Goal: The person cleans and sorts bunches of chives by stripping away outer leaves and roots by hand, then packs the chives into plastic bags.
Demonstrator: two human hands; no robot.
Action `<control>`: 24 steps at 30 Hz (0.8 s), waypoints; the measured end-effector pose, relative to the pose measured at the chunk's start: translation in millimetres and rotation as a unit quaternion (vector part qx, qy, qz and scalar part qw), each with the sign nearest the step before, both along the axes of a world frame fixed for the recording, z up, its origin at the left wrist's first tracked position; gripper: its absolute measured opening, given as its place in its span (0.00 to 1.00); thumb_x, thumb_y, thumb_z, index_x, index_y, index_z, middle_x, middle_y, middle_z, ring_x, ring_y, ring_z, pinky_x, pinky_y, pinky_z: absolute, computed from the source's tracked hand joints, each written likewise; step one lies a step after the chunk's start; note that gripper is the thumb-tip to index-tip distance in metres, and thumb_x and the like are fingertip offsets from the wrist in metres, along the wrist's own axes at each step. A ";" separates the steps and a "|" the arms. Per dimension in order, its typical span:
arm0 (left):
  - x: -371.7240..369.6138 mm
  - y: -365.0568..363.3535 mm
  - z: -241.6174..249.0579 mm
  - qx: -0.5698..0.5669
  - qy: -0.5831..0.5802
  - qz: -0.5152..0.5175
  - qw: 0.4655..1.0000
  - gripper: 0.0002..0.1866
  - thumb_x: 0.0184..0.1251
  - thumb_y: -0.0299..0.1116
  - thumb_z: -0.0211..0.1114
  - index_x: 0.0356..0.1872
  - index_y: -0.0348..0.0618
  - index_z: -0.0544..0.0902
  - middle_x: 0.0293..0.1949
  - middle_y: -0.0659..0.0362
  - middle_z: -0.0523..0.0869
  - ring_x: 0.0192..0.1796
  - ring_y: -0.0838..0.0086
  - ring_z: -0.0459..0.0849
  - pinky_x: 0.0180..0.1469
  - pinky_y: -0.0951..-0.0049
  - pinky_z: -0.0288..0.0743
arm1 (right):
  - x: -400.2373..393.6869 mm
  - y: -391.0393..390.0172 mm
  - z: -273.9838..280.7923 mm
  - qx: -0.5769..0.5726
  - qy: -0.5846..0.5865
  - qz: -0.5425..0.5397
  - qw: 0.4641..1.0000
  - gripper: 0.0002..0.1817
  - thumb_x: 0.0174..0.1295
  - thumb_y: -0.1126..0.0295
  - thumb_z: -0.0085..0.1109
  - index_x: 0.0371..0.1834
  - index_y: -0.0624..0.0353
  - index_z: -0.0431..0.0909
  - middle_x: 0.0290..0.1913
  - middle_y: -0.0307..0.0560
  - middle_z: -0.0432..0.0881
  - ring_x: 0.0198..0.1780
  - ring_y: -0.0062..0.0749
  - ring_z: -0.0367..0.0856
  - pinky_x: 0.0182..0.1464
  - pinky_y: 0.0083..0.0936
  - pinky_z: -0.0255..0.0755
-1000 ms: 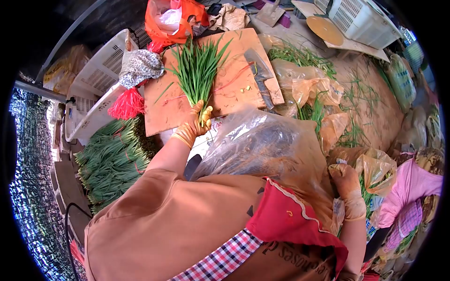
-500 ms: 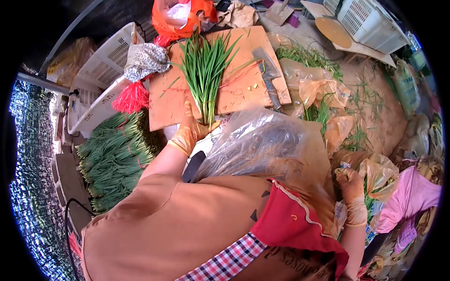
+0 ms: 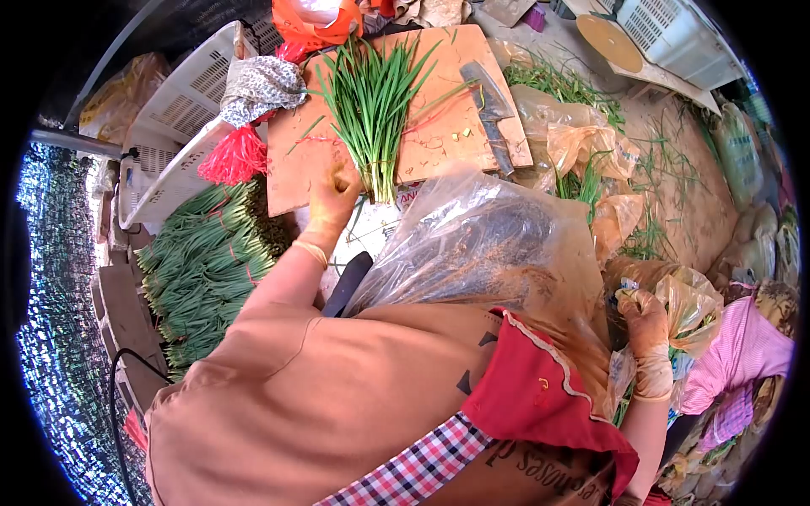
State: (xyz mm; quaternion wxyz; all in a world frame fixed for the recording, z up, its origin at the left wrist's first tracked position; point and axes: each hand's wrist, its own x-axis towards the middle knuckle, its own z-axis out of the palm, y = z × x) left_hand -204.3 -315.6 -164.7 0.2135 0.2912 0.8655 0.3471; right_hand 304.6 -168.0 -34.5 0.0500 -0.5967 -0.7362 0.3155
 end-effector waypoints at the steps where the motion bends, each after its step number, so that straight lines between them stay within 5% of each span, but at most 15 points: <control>1: -4.3 11.2 16.0 -0.039 0.002 -0.045 0.998 0.30 0.50 0.34 0.64 0.59 0.48 0.71 0.35 0.50 0.84 0.41 0.61 0.83 0.43 0.65 0.74 | -4.5 -1.0 3.1 -0.014 0.005 -0.005 1.000 0.10 0.58 0.72 0.58 0.39 0.66 0.80 0.32 0.47 0.83 0.33 0.28 0.78 0.39 0.24 0.71; 5: -13.4 42.8 25.6 -0.191 0.126 -0.178 0.957 0.38 0.50 0.36 0.64 0.67 0.51 0.63 0.43 0.50 0.84 0.47 0.60 0.82 0.49 0.64 0.74 | -18.5 -3.6 7.6 -0.018 0.024 -0.012 0.999 0.10 0.57 0.73 0.57 0.40 0.66 0.80 0.35 0.48 0.83 0.36 0.30 0.79 0.42 0.24 0.72; 9: -25.5 55.6 6.3 -0.203 0.120 -0.126 0.964 0.31 0.50 0.36 0.64 0.61 0.59 0.72 0.49 0.53 0.82 0.51 0.60 0.81 0.52 0.65 0.74 | -20.3 -5.8 9.4 -0.022 0.015 -0.016 1.000 0.10 0.57 0.74 0.57 0.41 0.66 0.80 0.37 0.49 0.83 0.38 0.30 0.79 0.45 0.23 0.71; 10: -29.1 57.6 -0.2 -0.170 0.115 -0.085 0.975 0.22 0.51 0.36 0.64 0.51 0.60 0.81 0.46 0.54 0.84 0.48 0.59 0.82 0.50 0.64 0.75 | -20.9 -5.4 9.2 -0.024 0.015 -0.019 0.999 0.10 0.57 0.74 0.57 0.41 0.66 0.80 0.37 0.49 0.83 0.39 0.30 0.79 0.46 0.24 0.71; 13: -51.1 68.7 -20.0 -0.154 0.060 -0.073 0.984 0.13 0.51 0.37 0.65 0.40 0.58 0.86 0.40 0.55 0.86 0.44 0.57 0.84 0.47 0.63 0.76 | -21.9 -2.4 8.4 -0.032 0.015 -0.028 0.999 0.11 0.56 0.74 0.57 0.42 0.66 0.80 0.38 0.50 0.83 0.41 0.32 0.79 0.48 0.25 0.70; 14: -53.0 70.1 -31.0 -0.083 0.026 -0.037 0.995 0.06 0.53 0.37 0.64 0.30 0.53 0.87 0.30 0.56 0.87 0.35 0.62 0.85 0.39 0.65 0.77 | -23.7 -1.8 9.9 -0.032 0.011 -0.026 0.999 0.11 0.56 0.74 0.57 0.42 0.66 0.80 0.39 0.50 0.83 0.41 0.32 0.79 0.49 0.25 0.70; 18: -75.9 80.5 -28.9 -0.026 -0.290 0.028 0.956 0.05 0.59 0.33 0.63 0.29 0.45 0.82 0.20 0.65 0.79 0.17 0.80 0.72 0.18 0.80 0.61 | -33.0 -0.9 16.8 -0.024 -0.024 -0.001 0.999 0.12 0.56 0.73 0.58 0.43 0.67 0.79 0.40 0.51 0.83 0.43 0.33 0.79 0.49 0.25 0.70; 19: -60.7 77.0 4.8 0.025 -0.402 0.132 0.906 0.05 0.61 0.32 0.61 0.31 0.44 0.81 0.21 0.64 0.80 0.16 0.80 0.71 0.16 0.80 0.62 | -33.7 -0.4 17.6 -0.020 -0.037 0.011 0.999 0.13 0.56 0.72 0.58 0.43 0.67 0.79 0.40 0.52 0.83 0.43 0.34 0.79 0.49 0.25 0.70; 21: -67.9 76.8 3.7 0.030 -0.453 0.164 0.876 0.06 0.62 0.30 0.56 0.31 0.43 0.81 0.21 0.61 0.81 0.15 0.76 0.73 0.16 0.74 0.66 | -33.7 -0.1 16.9 -0.028 -0.027 0.003 0.999 0.13 0.56 0.72 0.58 0.43 0.67 0.79 0.40 0.53 0.82 0.43 0.36 0.79 0.50 0.26 0.70; 24: -63.5 74.9 29.1 -0.043 -0.350 0.070 0.933 0.07 0.65 0.31 0.52 0.32 0.41 0.78 0.22 0.60 0.82 0.16 0.76 0.76 0.15 0.74 0.66 | -28.4 1.2 9.1 -0.055 -0.005 -0.015 0.998 0.13 0.56 0.72 0.59 0.43 0.66 0.79 0.40 0.55 0.82 0.43 0.39 0.80 0.50 0.27 0.71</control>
